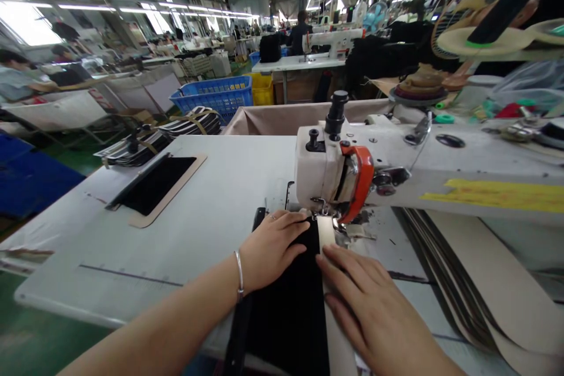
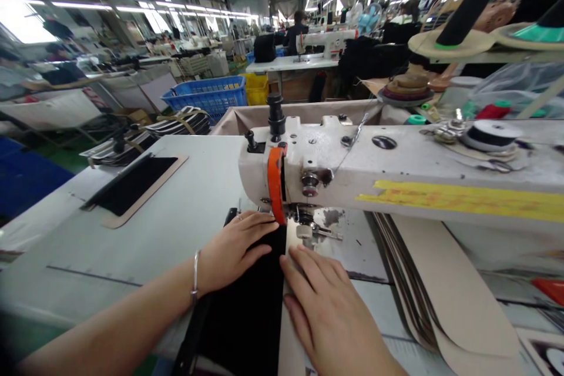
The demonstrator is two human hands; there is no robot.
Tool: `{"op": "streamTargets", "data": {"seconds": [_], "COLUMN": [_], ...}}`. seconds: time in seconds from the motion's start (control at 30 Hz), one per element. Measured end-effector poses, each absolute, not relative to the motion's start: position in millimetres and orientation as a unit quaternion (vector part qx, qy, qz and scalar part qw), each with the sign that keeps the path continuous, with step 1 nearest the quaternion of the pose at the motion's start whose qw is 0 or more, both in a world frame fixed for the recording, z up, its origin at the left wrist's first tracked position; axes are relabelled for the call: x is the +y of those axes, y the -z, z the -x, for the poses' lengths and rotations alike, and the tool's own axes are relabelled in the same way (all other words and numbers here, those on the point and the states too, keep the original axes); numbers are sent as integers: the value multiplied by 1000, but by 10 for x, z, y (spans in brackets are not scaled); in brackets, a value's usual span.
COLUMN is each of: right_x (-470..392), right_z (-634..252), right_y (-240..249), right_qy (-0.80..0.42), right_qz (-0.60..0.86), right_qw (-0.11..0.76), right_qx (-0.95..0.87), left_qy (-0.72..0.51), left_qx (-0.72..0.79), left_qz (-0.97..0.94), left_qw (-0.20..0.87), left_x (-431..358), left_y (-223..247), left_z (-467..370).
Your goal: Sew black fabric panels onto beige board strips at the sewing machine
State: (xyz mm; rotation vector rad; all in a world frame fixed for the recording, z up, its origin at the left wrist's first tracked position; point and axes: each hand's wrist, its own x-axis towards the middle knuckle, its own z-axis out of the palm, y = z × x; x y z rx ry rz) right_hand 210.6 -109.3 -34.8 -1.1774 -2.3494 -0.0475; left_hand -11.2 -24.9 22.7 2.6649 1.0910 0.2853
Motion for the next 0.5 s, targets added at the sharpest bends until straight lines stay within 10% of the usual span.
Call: {"op": "streamTargets", "data": {"seconds": [0.5], "right_x": [-1114], "right_z": [-2105], "right_y": [228], "right_qy": [-63], "right_qz": [457], "right_qw": [235], "right_qx": [-856], "left_qy": [-83], "left_qx": [338], "left_qz": [-936], "left_qw": [55], "left_x": [-275], "left_y": [-197], "left_z": [99]}}
